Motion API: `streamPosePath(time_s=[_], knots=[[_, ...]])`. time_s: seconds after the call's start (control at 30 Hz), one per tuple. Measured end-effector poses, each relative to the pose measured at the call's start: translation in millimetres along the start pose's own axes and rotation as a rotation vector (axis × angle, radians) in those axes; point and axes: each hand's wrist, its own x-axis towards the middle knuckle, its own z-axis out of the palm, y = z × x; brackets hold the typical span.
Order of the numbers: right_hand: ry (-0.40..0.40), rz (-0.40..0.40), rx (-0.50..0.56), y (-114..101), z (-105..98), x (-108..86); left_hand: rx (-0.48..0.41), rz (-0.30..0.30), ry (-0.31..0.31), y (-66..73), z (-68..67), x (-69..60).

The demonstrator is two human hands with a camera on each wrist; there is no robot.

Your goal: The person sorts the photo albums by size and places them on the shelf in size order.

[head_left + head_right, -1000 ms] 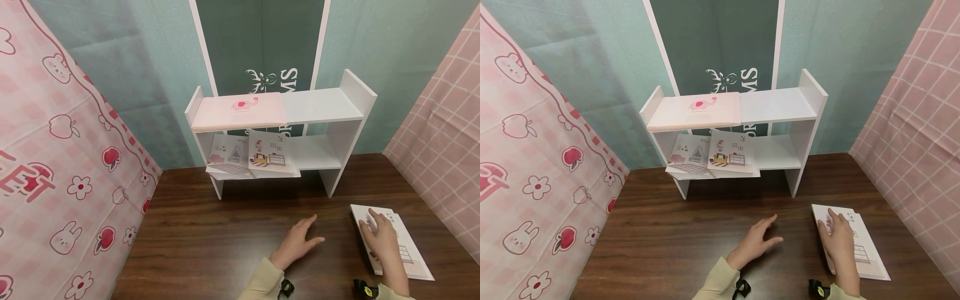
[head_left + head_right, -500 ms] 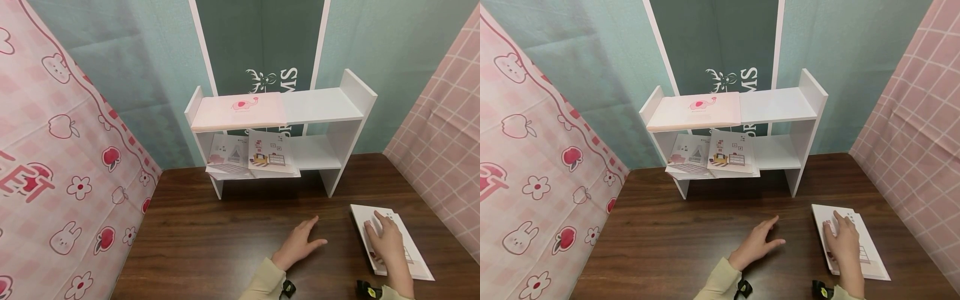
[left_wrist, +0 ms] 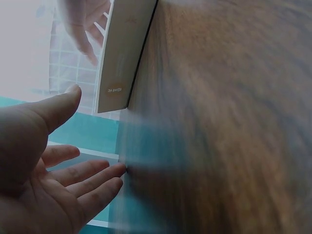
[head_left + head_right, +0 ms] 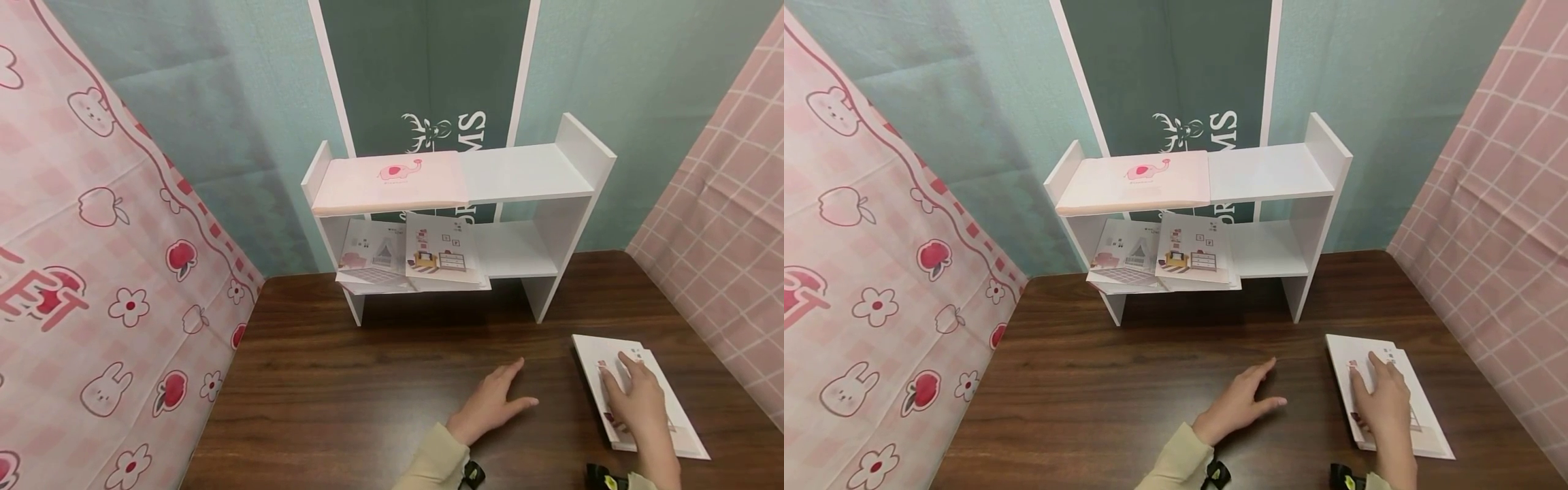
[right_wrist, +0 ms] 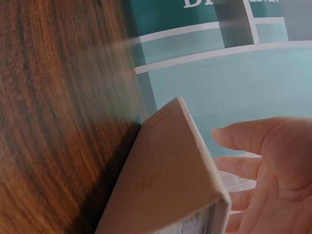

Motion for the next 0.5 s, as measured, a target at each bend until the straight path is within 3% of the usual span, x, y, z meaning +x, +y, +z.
streamPosePath(time_s=[0.27,0.5], knots=[[0.006,-0.029,-0.012,6.5,-1.7,-1.6,0.006,0.023,-0.01,3.0,1.5,0.2],[-0.031,0.012,-0.018,13.1,-2.3,-0.8,0.023,0.044,-0.009,5.1,3.1,1.8]])
